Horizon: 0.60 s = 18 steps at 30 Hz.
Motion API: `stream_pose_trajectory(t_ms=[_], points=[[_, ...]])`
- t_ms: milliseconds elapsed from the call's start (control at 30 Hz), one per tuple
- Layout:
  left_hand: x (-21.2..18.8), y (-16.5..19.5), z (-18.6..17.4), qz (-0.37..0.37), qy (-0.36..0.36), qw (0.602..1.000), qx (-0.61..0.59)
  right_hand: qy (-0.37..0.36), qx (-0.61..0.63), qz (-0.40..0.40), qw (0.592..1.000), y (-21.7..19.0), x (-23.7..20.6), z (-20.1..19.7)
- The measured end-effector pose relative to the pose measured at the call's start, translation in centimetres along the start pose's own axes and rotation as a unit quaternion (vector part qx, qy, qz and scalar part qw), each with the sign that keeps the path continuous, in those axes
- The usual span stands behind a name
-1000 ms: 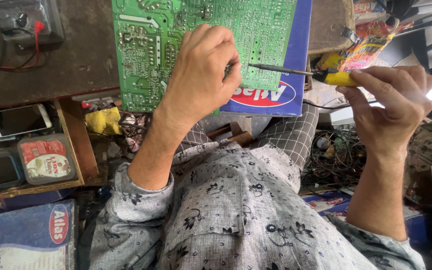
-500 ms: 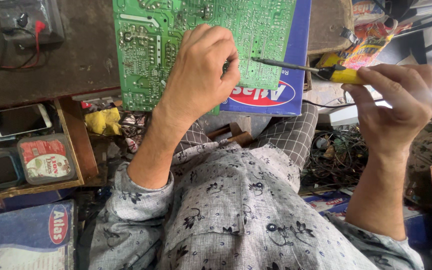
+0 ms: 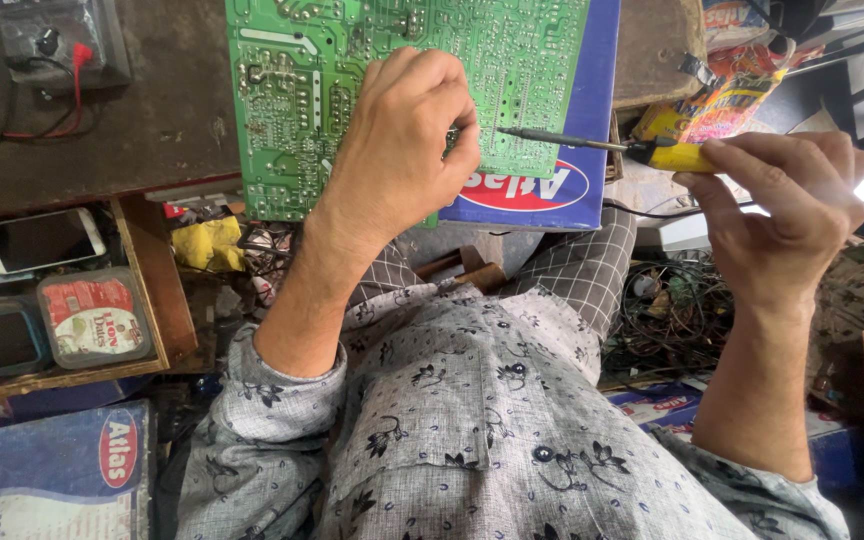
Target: The person sits on the floor and uses a soldering iron and solder wire to reflow solder joints on a green circuit board. They repeatedly apply heat and solder to various points on the board, occasionally adjusting the board's position.
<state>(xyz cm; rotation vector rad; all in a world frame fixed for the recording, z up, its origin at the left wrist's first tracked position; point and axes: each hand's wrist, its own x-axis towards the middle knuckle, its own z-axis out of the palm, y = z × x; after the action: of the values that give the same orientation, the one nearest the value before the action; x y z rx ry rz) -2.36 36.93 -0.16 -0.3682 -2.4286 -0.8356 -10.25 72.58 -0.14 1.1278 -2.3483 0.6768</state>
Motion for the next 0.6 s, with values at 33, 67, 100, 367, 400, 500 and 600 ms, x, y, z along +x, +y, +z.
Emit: stream_pose_trajectory(t_ms=[33,67,100,367,400,500,600], points=[[-0.02,0.01,0.01,0.000,0.000,1.000,-0.001,0.000,-0.002,0.000,1.000,-0.06,0.00,-0.01],[-0.02,0.02,0.01,0.001,0.001,1.000,-0.002,-0.001,-0.004,-0.001,1.000,-0.13,-0.01,-0.02],[-0.07,0.05,0.01,0.000,0.000,1.000,0.000,-0.002,-0.006,-0.001,1.000,-0.20,-0.02,-0.03],[-0.15,0.18,0.00,-0.004,-0.002,1.000,0.000,-0.006,-0.007,0.002,1.000,-0.55,0.04,-0.14],[-0.14,0.18,0.02,-0.003,-0.001,1.000,-0.001,-0.006,-0.007,0.001,1.000,-0.55,0.06,-0.14],[-0.11,0.17,0.06,-0.003,-0.001,1.000,-0.002,-0.004,-0.005,0.000,1.000,-0.60,0.01,-0.15],[-0.11,0.14,0.08,-0.004,-0.002,1.000,-0.003,-0.003,0.003,0.005,1.000,-0.59,-0.01,-0.16]])
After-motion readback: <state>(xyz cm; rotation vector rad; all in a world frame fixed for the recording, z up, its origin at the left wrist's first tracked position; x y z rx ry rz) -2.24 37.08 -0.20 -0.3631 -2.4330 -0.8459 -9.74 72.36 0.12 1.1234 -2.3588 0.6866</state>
